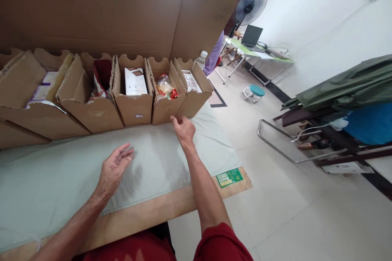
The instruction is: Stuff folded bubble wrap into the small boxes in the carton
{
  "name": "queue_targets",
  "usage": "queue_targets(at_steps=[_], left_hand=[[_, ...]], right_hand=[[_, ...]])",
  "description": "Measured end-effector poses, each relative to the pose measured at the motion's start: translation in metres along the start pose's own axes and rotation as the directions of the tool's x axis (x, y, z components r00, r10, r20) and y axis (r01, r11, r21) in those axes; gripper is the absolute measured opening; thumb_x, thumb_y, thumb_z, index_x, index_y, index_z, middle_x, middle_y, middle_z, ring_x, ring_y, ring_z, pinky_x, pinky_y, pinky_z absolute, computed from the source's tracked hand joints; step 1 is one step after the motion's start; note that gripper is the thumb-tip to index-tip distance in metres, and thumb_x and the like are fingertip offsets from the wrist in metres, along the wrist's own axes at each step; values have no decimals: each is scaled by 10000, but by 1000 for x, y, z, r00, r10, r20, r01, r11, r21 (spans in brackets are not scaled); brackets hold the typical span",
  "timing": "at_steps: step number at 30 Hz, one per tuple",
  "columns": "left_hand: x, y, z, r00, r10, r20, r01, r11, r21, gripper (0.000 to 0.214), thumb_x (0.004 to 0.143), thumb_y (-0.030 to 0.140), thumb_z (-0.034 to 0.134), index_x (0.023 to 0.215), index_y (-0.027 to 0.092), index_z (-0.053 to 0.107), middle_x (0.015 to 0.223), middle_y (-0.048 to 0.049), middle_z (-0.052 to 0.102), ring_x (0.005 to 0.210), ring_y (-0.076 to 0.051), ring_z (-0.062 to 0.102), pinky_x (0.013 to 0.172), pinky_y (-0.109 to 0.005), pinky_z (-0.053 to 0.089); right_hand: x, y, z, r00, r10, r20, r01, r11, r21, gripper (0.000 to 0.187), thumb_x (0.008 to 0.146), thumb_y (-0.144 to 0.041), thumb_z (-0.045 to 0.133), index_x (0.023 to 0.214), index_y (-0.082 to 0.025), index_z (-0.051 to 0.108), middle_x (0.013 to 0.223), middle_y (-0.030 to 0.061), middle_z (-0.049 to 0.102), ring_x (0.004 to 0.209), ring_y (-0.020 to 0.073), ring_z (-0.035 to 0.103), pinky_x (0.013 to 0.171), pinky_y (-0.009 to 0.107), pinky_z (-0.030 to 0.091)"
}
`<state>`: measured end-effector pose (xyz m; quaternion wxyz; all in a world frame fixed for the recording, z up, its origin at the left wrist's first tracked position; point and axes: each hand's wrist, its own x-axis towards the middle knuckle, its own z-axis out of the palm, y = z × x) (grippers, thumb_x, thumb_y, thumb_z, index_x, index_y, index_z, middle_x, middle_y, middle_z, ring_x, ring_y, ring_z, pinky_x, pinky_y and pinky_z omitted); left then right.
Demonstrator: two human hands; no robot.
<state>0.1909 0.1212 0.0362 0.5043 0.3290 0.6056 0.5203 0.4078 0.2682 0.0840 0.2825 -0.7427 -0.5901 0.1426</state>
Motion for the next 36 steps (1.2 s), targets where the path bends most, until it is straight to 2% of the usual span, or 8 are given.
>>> queue_targets(at_steps=[2, 5, 9, 13, 17, 26, 33, 36], left_hand=[[-1, 0, -8, 1000, 2, -7, -2, 1000, 23, 652, 730, 458, 716, 1299, 152, 624, 1261, -176, 699, 1227, -304, 655, 1051, -472, 507], [-3, 0, -19, 999, 15, -32, -14, 999, 50, 619, 730, 475, 711, 1257, 159, 643, 1234, -165, 707, 1209, -300, 657, 1045, -467, 507], [-5, 1, -27, 996, 69, -51, -66, 996, 65, 558, 736, 486, 695, 1189, 163, 667, 1226, -158, 702, 1173, -289, 666, 1021, -447, 521], [-9, 7, -37, 992, 106, -61, -101, 992, 74, 505, 739, 477, 689, 1141, 172, 684, 1278, -158, 683, 1153, -284, 675, 1010, -440, 529], [-14, 9, -50, 992, 103, -78, -97, 992, 87, 519, 744, 488, 685, 1149, 164, 683, 1244, -159, 694, 1159, -287, 673, 1010, -437, 528], [-47, 3, -79, 993, 55, -102, -42, 992, 122, 692, 773, 561, 689, 1345, 181, 603, 1237, -145, 714, 1210, -299, 651, 941, -399, 547], [-73, 15, -92, 991, 35, -126, -38, 999, -25, 696, 631, 536, 789, 1213, 184, 640, 1229, -121, 729, 1113, -327, 687, 893, -389, 576], [-86, 16, -100, 990, 5, -139, -14, 998, -63, 645, 671, 528, 771, 1208, 193, 649, 1225, -103, 724, 1122, -320, 677, 914, -371, 561]], right_hand=[[-15, -11, -14, 975, -204, -86, 207, 978, 30, 268, 936, -448, 635, 865, -204, 723, 838, 53, 764, 812, 226, 692, 800, 331, 478], [-30, -49, -32, 760, -601, -247, 602, 794, -83, 197, 980, -368, 598, 1016, -221, 723, 992, 69, 770, 970, 253, 666, 931, 395, 434], [-18, -116, -30, 549, -836, -14, 792, 525, -312, 271, 950, -200, 622, 1214, -196, 686, 1226, 116, 725, 1253, 317, 529, 1030, 457, 328], [5, -149, -12, 541, -807, 236, 813, 429, -394, 199, 920, -97, 593, 1005, -168, 758, 992, 127, 774, 1069, 311, 554, 944, 463, 325], [-5, -143, -18, 510, -822, 254, 836, 405, -370, 190, 938, -119, 596, 927, -181, 776, 905, 93, 781, 958, 272, 555, 932, 453, 330], [-128, -97, -92, 358, -920, 162, 928, 330, -175, 229, 923, -64, 540, 799, -205, 671, 760, 24, 704, 881, 216, 613, 1052, 458, 362], [-225, -107, -106, 270, -958, 94, 947, 282, 153, 172, 979, -171, 543, 874, -185, 679, 655, 5, 674, 758, 185, 648, 948, 418, 456], [-224, -103, -117, 306, -952, -30, 900, 279, 335, 161, 963, -339, 653, 1028, -199, 698, 846, 16, 778, 887, 201, 722, 1051, 423, 446]])
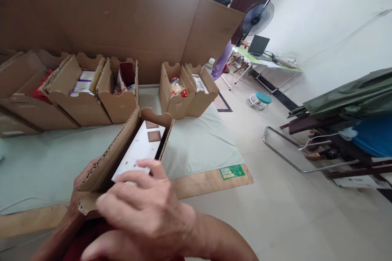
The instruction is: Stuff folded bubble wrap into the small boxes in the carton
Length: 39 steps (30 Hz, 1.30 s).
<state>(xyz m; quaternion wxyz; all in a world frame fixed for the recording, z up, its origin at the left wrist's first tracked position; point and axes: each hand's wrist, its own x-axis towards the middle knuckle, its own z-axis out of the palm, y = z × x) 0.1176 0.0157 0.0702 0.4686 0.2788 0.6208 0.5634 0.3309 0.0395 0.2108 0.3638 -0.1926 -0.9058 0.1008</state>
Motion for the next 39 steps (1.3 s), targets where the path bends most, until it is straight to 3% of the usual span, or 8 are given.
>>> queue_targets(at_steps=[3, 6, 11, 14, 20, 23, 29, 39], left_hand=[[-14, -8, -14, 996, 82, -33, -78, 990, 116, 574, 740, 515, 714, 1214, 195, 667, 1250, -94, 699, 1162, -308, 652, 986, -360, 520], [-32, -28, -26, 958, 277, -69, -249, 931, 266, 483, 832, 493, 614, 1216, 206, 669, 1198, -82, 681, 1096, -270, 650, 949, -341, 518], [-57, -55, -26, 978, 208, -2, -193, 907, 375, 504, 793, 443, 693, 1233, 209, 614, 854, -21, 679, 760, -220, 653, 700, -309, 539], [-51, -48, -18, 981, 192, -16, -177, 933, 312, 548, 807, 461, 703, 1277, 204, 584, 953, -46, 701, 829, -226, 676, 740, -309, 553], [7, -7, 0, 939, 320, -125, -291, 934, 207, 515, 925, 458, 562, 1377, 212, 556, 1280, -80, 662, 1160, -232, 627, 997, -316, 488], [39, 9, 12, 927, 348, -137, -325, 931, 166, 421, 950, 432, 470, 1257, 202, 643, 1208, -73, 692, 1181, -248, 608, 1038, -338, 462], [68, 19, 28, 910, 339, -240, -314, 940, 137, 382, 955, 467, 411, 985, 213, 694, 1038, -73, 711, 1152, -270, 604, 1038, -366, 472], [84, 19, 23, 920, 296, -257, -283, 955, 88, 429, 944, 550, 461, 1040, 223, 721, 1036, -60, 731, 1244, -272, 580, 1076, -368, 465]], right_hand=[[-13, 42, -20, 955, 242, -173, -238, 970, 41, 182, 981, -319, 615, 1140, -291, 698, 1073, 17, 792, 1062, 237, 719, 1033, 472, 474], [-27, 109, -25, 788, 543, -289, -518, 839, 164, 276, 945, -280, 602, 1207, -296, 687, 1224, 47, 751, 1117, 246, 700, 984, 470, 516], [-39, 179, 11, 757, 639, 134, -640, 685, 349, 604, 794, -363, 682, 1376, -233, 585, 1430, 110, 646, 1256, 299, 636, 965, 461, 544], [-46, 176, 31, 754, 630, 188, -641, 640, 424, 526, 830, -430, 688, 1303, -206, 628, 1344, 121, 696, 1199, 300, 667, 929, 437, 569], [-67, 146, 56, 647, 758, -83, -642, 601, 477, 455, 850, -452, 739, 1231, -226, 636, 1149, 90, 739, 1031, 251, 715, 868, 411, 626], [-68, 138, 70, 595, 787, -163, -635, 585, 504, 475, 861, -420, 725, 1283, -233, 611, 1191, 96, 718, 1074, 254, 705, 906, 428, 638], [-59, 137, 85, 587, 786, -195, -614, 589, 526, 498, 886, -342, 686, 1359, -235, 576, 1309, 115, 667, 1148, 254, 677, 963, 445, 634], [-55, 143, 97, 572, 796, -198, -627, 580, 520, 508, 909, -350, 658, 1397, -237, 570, 1316, 118, 657, 1106, 251, 703, 962, 443, 638]])
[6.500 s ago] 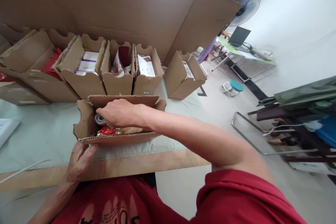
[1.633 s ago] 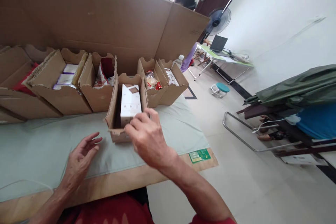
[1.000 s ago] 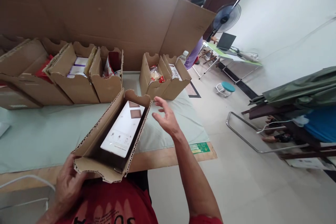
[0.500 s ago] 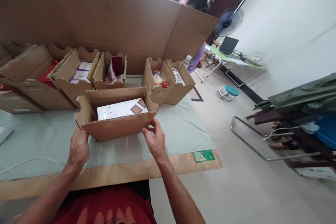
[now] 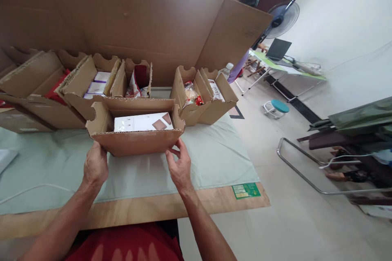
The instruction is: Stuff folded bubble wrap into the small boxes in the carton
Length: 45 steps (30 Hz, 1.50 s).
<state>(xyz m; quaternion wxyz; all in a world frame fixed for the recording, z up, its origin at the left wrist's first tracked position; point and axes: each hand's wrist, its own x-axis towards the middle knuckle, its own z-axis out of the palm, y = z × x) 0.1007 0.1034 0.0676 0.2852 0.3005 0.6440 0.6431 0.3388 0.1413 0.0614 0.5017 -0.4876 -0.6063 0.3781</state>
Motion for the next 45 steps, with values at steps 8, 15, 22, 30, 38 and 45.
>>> queue_targets(at_steps=[8, 15, 22, 30, 38, 45], left_hand=[[6, -6, 7, 990, -142, 23, 144, 981, -128, 467, 954, 557, 428, 1166, 231, 688, 1123, -30, 738, 1067, -214, 654, 879, -300, 525], [8, -4, 2, 988, -145, 61, 152, 977, -150, 542, 964, 598, 430, 1254, 209, 672, 1287, -64, 714, 1237, -246, 622, 1033, -354, 495], [-35, -13, -64, 993, -111, -51, 112, 993, 27, 660, 923, 521, 617, 1498, 224, 491, 1593, -136, 477, 1499, -295, 417, 1261, -464, 275], [-62, -43, -124, 991, 83, -104, -43, 941, 337, 478, 894, 314, 603, 1349, 171, 598, 1401, -170, 618, 1346, -323, 561, 1160, -533, 425], [-53, -60, -129, 941, 338, 25, -315, 842, 437, 294, 864, 131, 543, 1107, 197, 696, 1177, -118, 727, 1144, -279, 664, 1008, -485, 534], [-54, -57, -130, 916, 398, 55, -379, 812, 445, 358, 848, 88, 535, 1154, 211, 672, 1123, -108, 726, 1080, -276, 661, 910, -444, 557]], right_hand=[[10, 2, 3, 1000, -4, -19, 3, 1000, -17, 471, 902, -354, 653, 1347, -210, 595, 1278, 132, 679, 1108, 260, 703, 956, 446, 630], [2, 0, -4, 998, -11, -69, 4, 996, -92, 464, 886, -340, 644, 1328, -201, 614, 1306, 154, 688, 1176, 284, 677, 911, 449, 625], [-37, -31, 19, 976, -177, 125, 198, 964, -178, 167, 962, -272, 609, 1084, -234, 718, 897, 51, 769, 786, 197, 721, 740, 338, 592], [-8, -95, 214, 517, -328, 791, 445, 892, 78, 186, 970, -168, 585, 996, -224, 760, 962, 26, 785, 855, 157, 699, 771, 245, 494], [3, -143, 404, 198, -195, 961, 686, 727, 6, 234, 988, -191, 529, 1021, -222, 758, 1035, 14, 777, 942, 179, 677, 731, 256, 402], [-32, -157, 489, 21, -197, 980, 836, 542, 92, 248, 983, -391, 636, 1127, -200, 703, 1242, 93, 716, 1132, 259, 623, 874, 340, 449]])
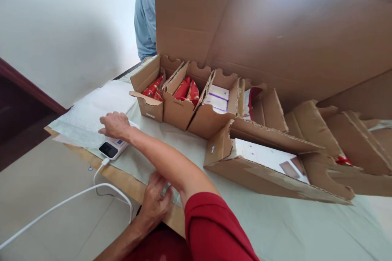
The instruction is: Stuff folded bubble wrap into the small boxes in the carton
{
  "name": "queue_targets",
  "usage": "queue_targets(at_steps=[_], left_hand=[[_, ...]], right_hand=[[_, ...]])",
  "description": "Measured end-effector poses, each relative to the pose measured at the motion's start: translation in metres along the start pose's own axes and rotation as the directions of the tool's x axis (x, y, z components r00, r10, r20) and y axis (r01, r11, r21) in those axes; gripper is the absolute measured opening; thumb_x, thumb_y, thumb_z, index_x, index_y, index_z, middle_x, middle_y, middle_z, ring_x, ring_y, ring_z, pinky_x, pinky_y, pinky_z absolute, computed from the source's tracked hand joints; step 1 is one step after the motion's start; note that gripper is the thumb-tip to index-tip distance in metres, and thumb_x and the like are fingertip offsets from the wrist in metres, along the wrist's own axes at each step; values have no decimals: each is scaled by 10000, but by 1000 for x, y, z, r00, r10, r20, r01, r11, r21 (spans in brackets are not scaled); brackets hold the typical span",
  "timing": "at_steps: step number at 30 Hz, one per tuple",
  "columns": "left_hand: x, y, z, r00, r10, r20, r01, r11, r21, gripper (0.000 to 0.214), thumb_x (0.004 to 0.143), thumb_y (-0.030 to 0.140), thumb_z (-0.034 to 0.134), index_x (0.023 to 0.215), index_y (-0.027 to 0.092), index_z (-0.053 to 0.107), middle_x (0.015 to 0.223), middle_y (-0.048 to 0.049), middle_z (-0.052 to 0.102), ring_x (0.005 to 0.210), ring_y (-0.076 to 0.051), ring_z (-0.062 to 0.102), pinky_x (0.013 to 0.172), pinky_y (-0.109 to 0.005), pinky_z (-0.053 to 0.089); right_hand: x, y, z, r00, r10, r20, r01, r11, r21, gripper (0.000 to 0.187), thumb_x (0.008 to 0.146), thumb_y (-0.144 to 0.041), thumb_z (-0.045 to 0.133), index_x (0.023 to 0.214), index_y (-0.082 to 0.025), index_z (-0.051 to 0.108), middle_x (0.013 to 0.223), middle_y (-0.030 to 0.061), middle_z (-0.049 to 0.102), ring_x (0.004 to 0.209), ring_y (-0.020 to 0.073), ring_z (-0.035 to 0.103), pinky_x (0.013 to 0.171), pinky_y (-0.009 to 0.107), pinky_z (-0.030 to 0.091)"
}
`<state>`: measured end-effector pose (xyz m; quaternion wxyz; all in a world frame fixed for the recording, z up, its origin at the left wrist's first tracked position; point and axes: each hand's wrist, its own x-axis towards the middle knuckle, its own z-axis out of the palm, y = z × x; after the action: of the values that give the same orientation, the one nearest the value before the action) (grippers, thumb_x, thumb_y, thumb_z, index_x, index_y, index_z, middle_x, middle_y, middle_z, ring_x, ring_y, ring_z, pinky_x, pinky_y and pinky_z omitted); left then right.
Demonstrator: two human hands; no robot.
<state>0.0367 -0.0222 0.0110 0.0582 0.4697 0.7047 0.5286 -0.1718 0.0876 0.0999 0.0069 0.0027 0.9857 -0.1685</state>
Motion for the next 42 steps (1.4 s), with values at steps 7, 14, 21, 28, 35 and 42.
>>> queue_targets(at_steps=[7, 14, 21, 28, 35, 42], left_hand=[[1, -1, -3, 999, 42, -31, -43, 999, -14, 368, 859, 76, 544, 1181, 213, 660, 1128, -104, 722, 1065, -273, 651, 899, -433, 558], [-2, -2, -2, 998, -59, -25, 54, 985, -166, 322, 870, 92, 541, 1111, 235, 699, 1084, -87, 729, 1055, -268, 661, 900, -436, 543], [3, -8, -7, 827, -553, -102, 337, 632, -698, 364, 945, 334, 605, 1293, 228, 626, 1283, -109, 699, 1174, -233, 672, 1026, -401, 525], [22, 1, -41, 701, -712, 43, 329, 269, -905, 516, 928, 651, 472, 1226, 282, 677, 1291, -77, 715, 1242, -280, 646, 1052, -476, 526], [19, 25, -50, 463, -837, 293, 669, 113, -735, 545, 808, 583, 681, 1200, 207, 641, 1171, -123, 749, 1151, -302, 696, 931, -447, 589], [12, 40, -35, 536, -760, 367, 826, 382, -415, 781, 544, 398, 926, 1226, 169, 621, 1084, -88, 719, 844, -188, 687, 612, -272, 586]], right_hand=[[25, 5, 24, 999, 39, 21, -39, 999, 30, 223, 1001, -166, 514, 982, -183, 735, 1161, 95, 752, 1092, 242, 652, 952, 386, 430], [24, 7, 5, 980, 190, -63, -174, 964, 200, 287, 1045, -272, 465, 1143, -253, 734, 1167, 6, 772, 1032, 189, 687, 811, 288, 460], [-103, 9, -26, 868, 127, -481, 71, 925, 373, 142, 1024, -198, 553, 1027, -193, 695, 1176, 61, 762, 1129, 197, 665, 1014, 366, 449], [-328, 30, -22, 897, 212, -388, 8, 870, 493, 214, 1013, -151, 503, 918, -246, 669, 1253, 74, 715, 1227, 196, 630, 1048, 418, 512], [-458, 32, -4, 888, 424, -178, -264, 787, 558, 245, 975, -108, 529, 896, -233, 724, 1347, 104, 674, 1218, 208, 671, 998, 386, 560], [-510, 5, 14, 826, 505, -251, -290, 763, 578, 274, 923, -58, 515, 921, -243, 718, 1338, 74, 683, 1243, 213, 646, 1012, 411, 564]])
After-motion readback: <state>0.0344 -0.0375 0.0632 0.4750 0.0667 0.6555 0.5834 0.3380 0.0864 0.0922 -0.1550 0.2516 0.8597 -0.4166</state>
